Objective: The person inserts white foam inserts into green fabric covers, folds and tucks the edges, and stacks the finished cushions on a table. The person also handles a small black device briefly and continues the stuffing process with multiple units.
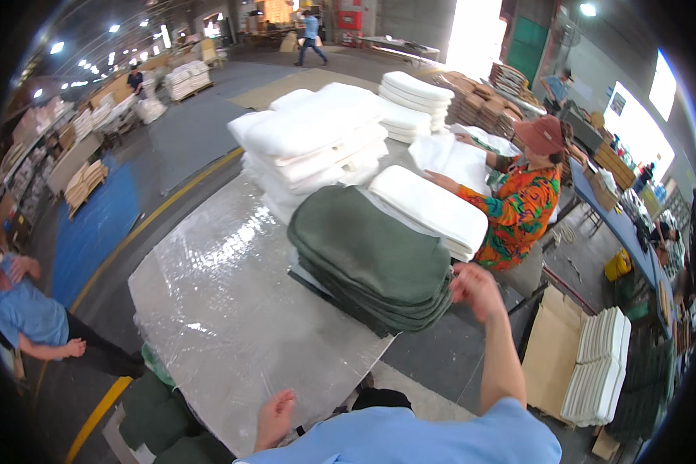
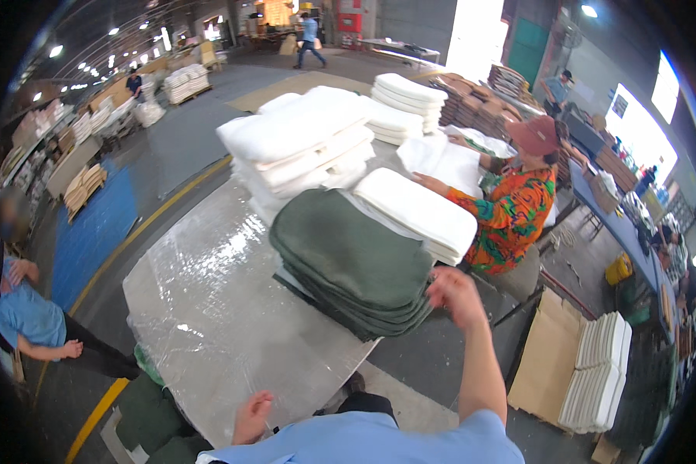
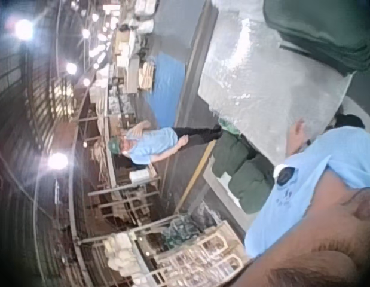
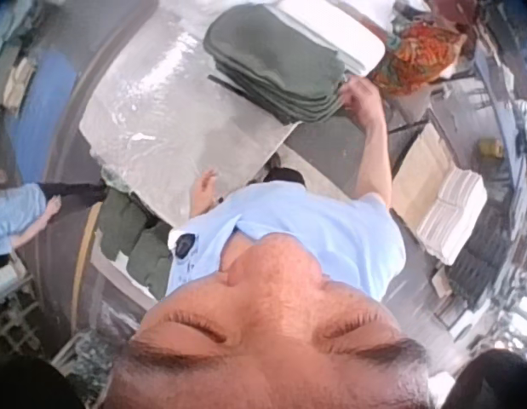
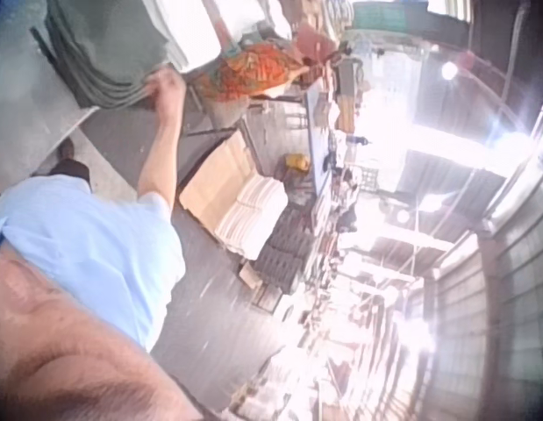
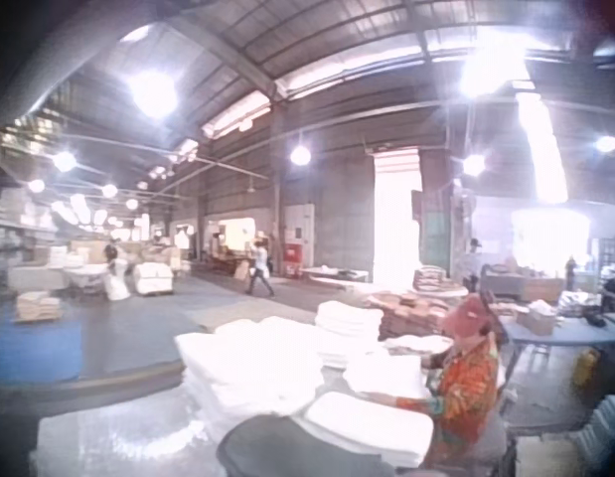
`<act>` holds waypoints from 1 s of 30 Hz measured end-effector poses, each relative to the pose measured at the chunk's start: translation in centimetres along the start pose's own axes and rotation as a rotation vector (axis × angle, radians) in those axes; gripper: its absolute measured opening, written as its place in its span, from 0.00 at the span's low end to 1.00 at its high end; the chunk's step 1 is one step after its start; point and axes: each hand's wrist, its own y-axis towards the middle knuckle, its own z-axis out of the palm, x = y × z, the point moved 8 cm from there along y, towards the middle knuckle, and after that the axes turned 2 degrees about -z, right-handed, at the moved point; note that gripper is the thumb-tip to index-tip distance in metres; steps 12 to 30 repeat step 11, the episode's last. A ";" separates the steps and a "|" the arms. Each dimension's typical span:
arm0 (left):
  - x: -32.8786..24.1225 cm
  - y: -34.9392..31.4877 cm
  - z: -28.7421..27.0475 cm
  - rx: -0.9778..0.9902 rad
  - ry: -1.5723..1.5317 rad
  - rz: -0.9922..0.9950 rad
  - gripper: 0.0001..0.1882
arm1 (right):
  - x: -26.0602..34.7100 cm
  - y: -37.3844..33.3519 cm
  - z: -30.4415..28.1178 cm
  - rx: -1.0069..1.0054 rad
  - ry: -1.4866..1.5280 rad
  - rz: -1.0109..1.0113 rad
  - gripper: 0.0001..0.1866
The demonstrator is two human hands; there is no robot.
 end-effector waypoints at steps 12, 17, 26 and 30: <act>-4.7 1.5 -1.8 -0.527 -0.267 -0.026 0.18 | -10.1 21.2 -15.4 -0.447 0.302 0.299 0.33; -4.7 1.5 -1.8 -0.527 -0.267 -0.026 0.18 | -10.1 21.2 -15.4 -0.447 0.302 0.299 0.33; -4.7 1.5 -1.8 -0.527 -0.267 -0.026 0.18 | -10.1 21.2 -15.4 -0.447 0.302 0.299 0.33; -4.7 1.5 -1.8 -0.527 -0.267 -0.026 0.18 | -10.1 21.2 -15.4 -0.447 0.302 0.299 0.33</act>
